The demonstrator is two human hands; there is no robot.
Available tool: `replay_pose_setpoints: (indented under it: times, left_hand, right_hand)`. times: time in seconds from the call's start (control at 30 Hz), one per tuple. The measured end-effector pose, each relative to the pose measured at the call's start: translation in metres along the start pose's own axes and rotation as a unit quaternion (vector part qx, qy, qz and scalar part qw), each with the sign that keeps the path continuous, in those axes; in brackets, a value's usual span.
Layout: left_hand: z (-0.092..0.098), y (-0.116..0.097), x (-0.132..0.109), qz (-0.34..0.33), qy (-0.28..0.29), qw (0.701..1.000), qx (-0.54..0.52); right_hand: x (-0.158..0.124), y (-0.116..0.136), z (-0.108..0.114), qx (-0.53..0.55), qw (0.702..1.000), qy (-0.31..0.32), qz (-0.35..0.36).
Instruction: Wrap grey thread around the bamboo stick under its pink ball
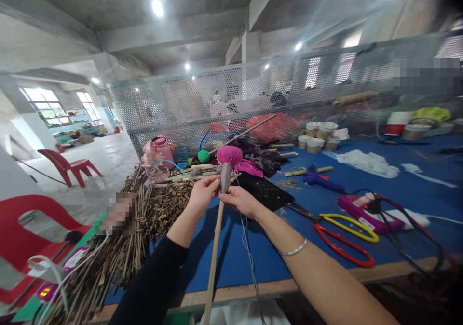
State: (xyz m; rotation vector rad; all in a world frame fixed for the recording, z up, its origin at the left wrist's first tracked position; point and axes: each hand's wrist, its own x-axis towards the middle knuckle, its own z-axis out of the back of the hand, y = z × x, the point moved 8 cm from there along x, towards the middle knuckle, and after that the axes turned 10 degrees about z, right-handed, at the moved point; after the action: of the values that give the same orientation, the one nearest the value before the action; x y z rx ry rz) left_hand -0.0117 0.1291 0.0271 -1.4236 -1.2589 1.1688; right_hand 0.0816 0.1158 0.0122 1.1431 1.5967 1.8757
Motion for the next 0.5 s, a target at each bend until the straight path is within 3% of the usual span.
replay_pose_setpoints:
  times: [0.1, 0.17, 0.27, 0.37, 0.5]
  left_hand:
    - [0.024, 0.015, -0.003, -0.003, -0.081, 0.997, 0.004]
    - [0.03, 0.019, -0.005, -0.032, -0.103, 0.994, 0.033]
    - [0.021, 0.023, -0.011, -0.056, -0.075, 0.993, 0.072]
    - [0.009, 0.031, -0.017, -0.025, -0.027, 0.995, 0.094]
    - [0.017, 0.029, -0.018, -0.016, -0.06, 0.998, 0.023]
  right_hand:
    - [0.0, -0.005, 0.005, -0.002, 1.0, -0.012, -0.007]
    - [0.001, -0.007, 0.007, -0.002, 1.0, -0.016, -0.01]
    - [0.001, -0.008, 0.008, -0.004, 1.0, -0.02, -0.006]
    - [0.001, -0.008, 0.01, -0.014, 0.999, -0.028, -0.006]
    - [0.001, -0.008, 0.007, -0.002, 1.0, -0.024, -0.013]
